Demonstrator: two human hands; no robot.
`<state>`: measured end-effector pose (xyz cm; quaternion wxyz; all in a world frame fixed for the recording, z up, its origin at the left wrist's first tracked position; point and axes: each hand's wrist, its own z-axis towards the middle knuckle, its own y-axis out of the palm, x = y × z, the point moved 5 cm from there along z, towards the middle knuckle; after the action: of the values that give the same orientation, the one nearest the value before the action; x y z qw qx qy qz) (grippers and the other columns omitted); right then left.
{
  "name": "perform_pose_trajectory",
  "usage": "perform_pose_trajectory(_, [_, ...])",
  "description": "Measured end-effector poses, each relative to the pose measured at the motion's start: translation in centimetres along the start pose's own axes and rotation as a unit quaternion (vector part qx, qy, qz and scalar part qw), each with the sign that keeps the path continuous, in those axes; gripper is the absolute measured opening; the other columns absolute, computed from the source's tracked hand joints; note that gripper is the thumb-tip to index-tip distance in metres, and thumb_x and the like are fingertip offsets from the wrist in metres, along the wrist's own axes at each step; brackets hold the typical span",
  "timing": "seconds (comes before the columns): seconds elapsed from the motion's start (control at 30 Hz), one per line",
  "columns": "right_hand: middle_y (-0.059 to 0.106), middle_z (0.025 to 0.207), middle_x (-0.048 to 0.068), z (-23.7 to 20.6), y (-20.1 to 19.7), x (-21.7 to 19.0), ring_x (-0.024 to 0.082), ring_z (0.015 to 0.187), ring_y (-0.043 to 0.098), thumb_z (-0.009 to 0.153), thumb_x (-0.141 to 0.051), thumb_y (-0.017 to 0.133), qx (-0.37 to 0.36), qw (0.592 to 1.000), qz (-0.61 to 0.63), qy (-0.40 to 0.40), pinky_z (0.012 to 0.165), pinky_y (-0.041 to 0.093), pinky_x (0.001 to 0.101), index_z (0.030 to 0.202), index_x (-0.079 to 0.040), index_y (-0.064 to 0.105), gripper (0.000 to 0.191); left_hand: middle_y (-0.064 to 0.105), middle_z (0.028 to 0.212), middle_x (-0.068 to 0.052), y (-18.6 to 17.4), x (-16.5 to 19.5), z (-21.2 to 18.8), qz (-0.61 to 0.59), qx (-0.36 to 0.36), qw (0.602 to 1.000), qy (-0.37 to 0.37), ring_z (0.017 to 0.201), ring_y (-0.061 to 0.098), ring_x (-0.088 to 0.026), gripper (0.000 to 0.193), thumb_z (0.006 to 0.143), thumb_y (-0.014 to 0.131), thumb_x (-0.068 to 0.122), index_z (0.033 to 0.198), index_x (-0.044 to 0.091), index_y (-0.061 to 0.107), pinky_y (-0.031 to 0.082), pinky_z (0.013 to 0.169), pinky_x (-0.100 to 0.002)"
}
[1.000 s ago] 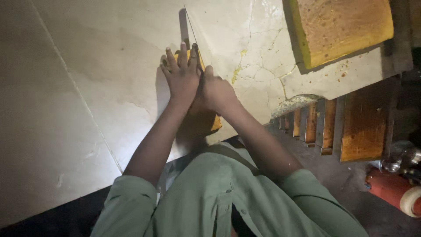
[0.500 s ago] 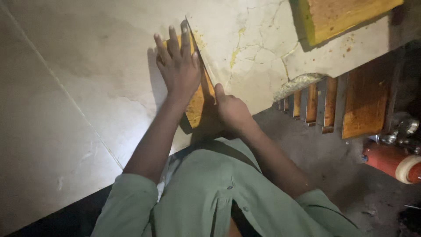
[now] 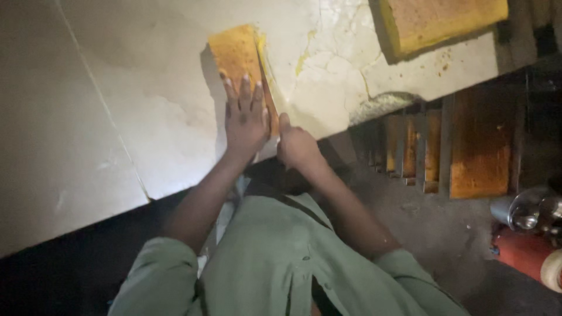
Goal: The person lifts a yellow sweet slab out of a metal baking tray and places it on the tiled counter. They flip the slab over, then use a knife to cut it lengthwise into even strips, steadying it with the other hand and repositioning the pieces as they cut.
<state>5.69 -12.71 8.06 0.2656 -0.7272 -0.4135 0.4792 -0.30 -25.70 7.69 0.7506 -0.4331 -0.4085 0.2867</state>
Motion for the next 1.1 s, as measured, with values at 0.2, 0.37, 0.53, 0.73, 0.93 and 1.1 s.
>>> perform_pose_trajectory(0.2, [0.07, 0.085, 0.031, -11.8, 3.4, 3.7, 0.049, 0.079, 0.07, 0.089, -0.01, 0.057, -0.091, 0.995, -0.016, 0.03, 0.071, 0.055, 0.0588, 0.138, 0.002, 0.035, 0.056, 0.023, 0.17, -0.025, 0.0, 1.4, -1.1, 0.014, 0.003, 1.0, 0.014, 0.155, 0.012, -0.055, 0.064, 0.101, 0.062, 0.02, 0.16, 0.002, 0.045, 0.03, 0.125, -0.061])
perform_pose_trajectory(0.37, [0.069, 0.083, 0.027, -17.5, 5.3, 5.0, 0.045, 0.077, 0.071, 0.078, -0.02, 0.069, -0.082, 0.994, 0.073, -0.001, 0.064, 0.057, 0.0542, 0.132, 0.005, 0.033, 0.07, 0.022, 0.171, -0.024, 1.2, 1.0, -1.6, 0.044, 0.012, 0.999, 0.023, 0.156, 0.011, -0.055, 0.063, 0.103, 0.064, 0.022, 0.16, 0.002, 0.046, 0.026, 0.128, -0.06])
perform_pose_trajectory(0.53, [0.069, 0.085, 0.029, -11.6, 6.7, 5.6, 0.048, 0.074, 0.068, 0.099, -0.01, 0.057, 0.048, 0.998, -0.007, -0.048, 0.064, 0.053, 0.0585, 0.138, 0.005, 0.034, 0.048, 0.022, 0.169, -0.025, 1.7, 1.0, -1.3, 0.016, -0.033, 0.999, -0.011, 0.154, 0.009, -0.057, 0.066, 0.099, 0.062, 0.025, 0.159, 0.003, 0.044, 0.016, 0.118, -0.074])
perform_pose_trajectory(0.73, [0.068, 0.095, 0.03, -6.0, 3.9, 7.8, 0.049, 0.088, 0.067, 0.089, -0.011, 0.061, 0.114, 0.989, 0.097, 0.011, 0.074, 0.053, 0.0575, 0.136, -0.002, 0.039, 0.052, 0.023, 0.167, -0.027, 1.5, 2.5, -3.4, 0.045, -0.102, 0.98, 0.167, 0.155, 0.007, -0.053, 0.048, 0.102, 0.057, 0.033, 0.145, 0.012, 0.053, 0.007, 0.112, -0.088])
perform_pose_trajectory(0.93, [0.068, 0.098, 0.021, -9.8, 0.3, 8.5, 0.037, 0.087, 0.07, 0.099, -0.031, 0.063, 0.054, 0.993, 0.044, 0.098, 0.076, 0.053, 0.0504, 0.113, -0.004, 0.056, 0.031, 0.027, 0.171, -0.015, 1.0, -9.2, 2.1, -0.03, -0.085, 0.995, 0.031, 0.159, 0.012, -0.049, 0.046, 0.104, 0.063, 0.025, 0.149, 0.018, 0.055, 0.009, 0.118, -0.082])
perform_pose_trajectory(1.1, [0.067, 0.097, 0.015, -6.8, 1.3, 8.4, 0.034, 0.09, 0.064, 0.081, -0.022, 0.072, 0.011, 0.996, -0.045, -0.082, 0.078, 0.051, 0.0484, 0.106, -0.004, 0.065, 0.032, 0.011, 0.166, -0.035, -0.3, -20.6, 10.7, 0.036, 0.013, 0.982, -0.185, 0.154, 0.007, -0.055, 0.062, 0.087, 0.069, 0.016, 0.147, 0.009, 0.053, 0.007, 0.115, -0.082])
